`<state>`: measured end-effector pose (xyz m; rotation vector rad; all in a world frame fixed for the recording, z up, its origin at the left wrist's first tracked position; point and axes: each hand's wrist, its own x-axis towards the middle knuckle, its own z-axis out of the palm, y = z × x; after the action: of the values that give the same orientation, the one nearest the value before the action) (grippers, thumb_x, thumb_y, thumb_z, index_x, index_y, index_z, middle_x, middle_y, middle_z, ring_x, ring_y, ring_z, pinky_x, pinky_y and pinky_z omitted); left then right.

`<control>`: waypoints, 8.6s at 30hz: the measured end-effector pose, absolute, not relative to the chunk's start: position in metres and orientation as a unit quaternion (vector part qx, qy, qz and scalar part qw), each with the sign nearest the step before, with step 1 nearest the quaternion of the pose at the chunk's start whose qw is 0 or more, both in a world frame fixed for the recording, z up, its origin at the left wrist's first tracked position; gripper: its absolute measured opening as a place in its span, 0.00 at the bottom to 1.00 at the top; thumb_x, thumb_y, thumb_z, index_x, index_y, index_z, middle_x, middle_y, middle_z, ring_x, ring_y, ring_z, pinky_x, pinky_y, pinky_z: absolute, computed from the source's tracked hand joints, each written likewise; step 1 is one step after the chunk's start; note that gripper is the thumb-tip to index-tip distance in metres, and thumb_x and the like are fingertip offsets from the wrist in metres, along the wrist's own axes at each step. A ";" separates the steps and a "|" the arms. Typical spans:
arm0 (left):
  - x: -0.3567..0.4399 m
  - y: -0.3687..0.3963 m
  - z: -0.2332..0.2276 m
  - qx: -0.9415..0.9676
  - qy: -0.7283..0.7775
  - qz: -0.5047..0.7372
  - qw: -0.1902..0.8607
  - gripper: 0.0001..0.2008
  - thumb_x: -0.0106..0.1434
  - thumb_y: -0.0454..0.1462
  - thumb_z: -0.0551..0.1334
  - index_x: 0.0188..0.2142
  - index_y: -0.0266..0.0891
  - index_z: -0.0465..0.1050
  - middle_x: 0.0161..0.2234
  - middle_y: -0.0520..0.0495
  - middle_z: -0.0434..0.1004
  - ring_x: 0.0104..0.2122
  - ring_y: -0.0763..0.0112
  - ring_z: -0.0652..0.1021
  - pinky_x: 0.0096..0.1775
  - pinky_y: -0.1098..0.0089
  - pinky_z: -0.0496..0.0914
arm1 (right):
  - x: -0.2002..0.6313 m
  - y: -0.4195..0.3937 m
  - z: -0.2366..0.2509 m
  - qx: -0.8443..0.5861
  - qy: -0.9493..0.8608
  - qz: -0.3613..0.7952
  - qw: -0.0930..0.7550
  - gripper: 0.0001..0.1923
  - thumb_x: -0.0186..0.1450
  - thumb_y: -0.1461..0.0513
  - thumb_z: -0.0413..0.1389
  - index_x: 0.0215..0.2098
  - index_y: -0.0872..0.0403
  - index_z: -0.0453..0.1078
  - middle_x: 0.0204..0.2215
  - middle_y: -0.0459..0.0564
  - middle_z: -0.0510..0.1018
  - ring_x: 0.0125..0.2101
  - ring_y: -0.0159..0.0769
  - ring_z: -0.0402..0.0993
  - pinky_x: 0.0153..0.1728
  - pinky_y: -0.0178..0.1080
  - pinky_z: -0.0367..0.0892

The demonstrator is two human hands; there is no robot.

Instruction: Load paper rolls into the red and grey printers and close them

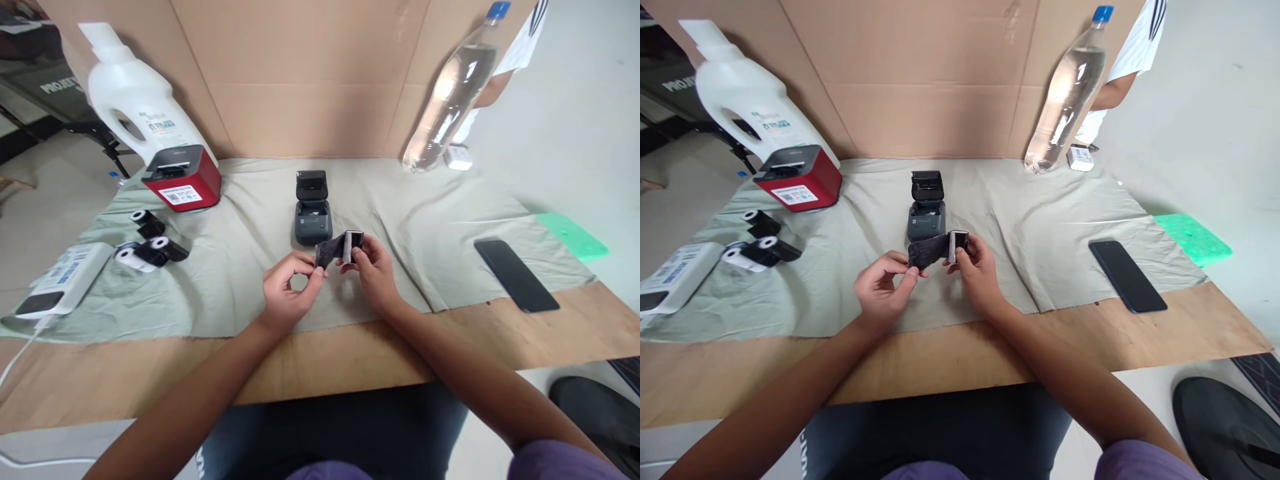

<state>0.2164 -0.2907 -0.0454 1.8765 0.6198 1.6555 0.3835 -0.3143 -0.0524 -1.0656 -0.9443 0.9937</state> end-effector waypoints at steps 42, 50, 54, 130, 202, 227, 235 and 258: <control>0.175 -0.259 -0.002 0.826 0.241 0.494 0.124 0.02 0.63 0.36 0.65 0.36 0.41 0.76 0.33 0.49 0.76 0.32 0.70 0.77 0.36 0.69 0.72 | 0.388 -0.322 -0.051 -0.418 -0.490 0.591 0.485 0.26 0.67 0.48 0.54 0.57 0.53 0.68 0.23 0.43 0.74 0.17 0.32 0.73 0.19 0.36 0.70; 0.182 -0.256 -0.025 0.934 0.188 0.277 0.123 0.10 0.68 0.39 0.61 0.45 0.43 0.79 0.39 0.48 0.82 0.35 0.71 0.80 0.39 0.72 0.71 | 0.387 -0.322 -0.049 -0.499 -0.567 0.503 0.420 0.23 0.72 0.49 0.45 0.49 0.54 0.74 0.23 0.45 0.73 0.18 0.29 0.67 0.19 0.33 0.61; 0.185 -0.258 -0.028 0.944 0.190 0.244 0.117 0.10 0.69 0.40 0.59 0.42 0.42 0.80 0.33 0.50 0.82 0.30 0.73 0.79 0.34 0.74 0.68 | 0.389 -0.320 -0.047 -0.520 -0.651 0.380 0.403 0.23 0.74 0.52 0.42 0.42 0.53 0.76 0.37 0.50 0.80 0.40 0.37 0.75 0.42 0.39 0.67; 0.202 -0.293 -0.005 0.894 0.275 0.323 -0.144 0.10 0.67 0.36 0.58 0.33 0.39 0.78 0.28 0.49 0.78 0.26 0.73 0.75 0.26 0.71 0.63 | 0.397 -0.331 -0.029 -0.493 -0.747 0.272 0.353 0.13 0.71 0.59 0.50 0.52 0.52 0.63 0.37 0.51 0.77 0.33 0.38 0.71 0.36 0.39 0.64; 0.185 -0.279 0.001 0.919 0.259 0.247 0.167 0.10 0.67 0.37 0.58 0.34 0.40 0.79 0.29 0.53 0.82 0.24 0.75 0.77 0.32 0.74 0.69 | 0.391 -0.335 -0.029 -0.451 -0.749 0.315 0.370 0.08 0.72 0.59 0.51 0.47 0.52 0.64 0.32 0.46 0.75 0.29 0.33 0.69 0.32 0.36 0.62; 0.195 -0.286 0.000 0.861 0.334 0.332 0.193 0.08 0.68 0.37 0.59 0.36 0.41 0.78 0.36 0.49 0.80 0.34 0.73 0.77 0.36 0.72 0.71 | 0.391 -0.334 -0.033 -0.502 -0.725 0.223 0.415 0.10 0.71 0.58 0.51 0.49 0.52 0.62 0.33 0.49 0.75 0.29 0.36 0.70 0.31 0.38 0.65; 0.198 -0.284 0.005 0.878 0.376 0.197 0.222 0.06 0.68 0.37 0.55 0.36 0.39 0.69 0.35 0.50 0.74 0.31 0.71 0.74 0.32 0.70 0.66 | 0.392 -0.334 -0.037 -0.484 -0.751 0.223 0.391 0.11 0.70 0.60 0.51 0.50 0.52 0.61 0.32 0.47 0.75 0.28 0.35 0.69 0.31 0.37 0.63; 0.208 -0.289 0.001 0.893 0.411 0.143 0.113 0.02 0.65 0.35 0.55 0.34 0.40 0.61 0.32 0.50 0.70 0.26 0.72 0.71 0.28 0.71 0.60 | 0.393 -0.333 -0.028 -0.472 -0.763 0.260 0.357 0.08 0.71 0.59 0.50 0.48 0.51 0.61 0.31 0.47 0.74 0.29 0.35 0.68 0.30 0.37 0.61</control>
<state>0.2078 -0.2887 0.0011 2.6198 1.2069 0.4184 0.3935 -0.3326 -0.0281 -1.2176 -1.9712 0.6713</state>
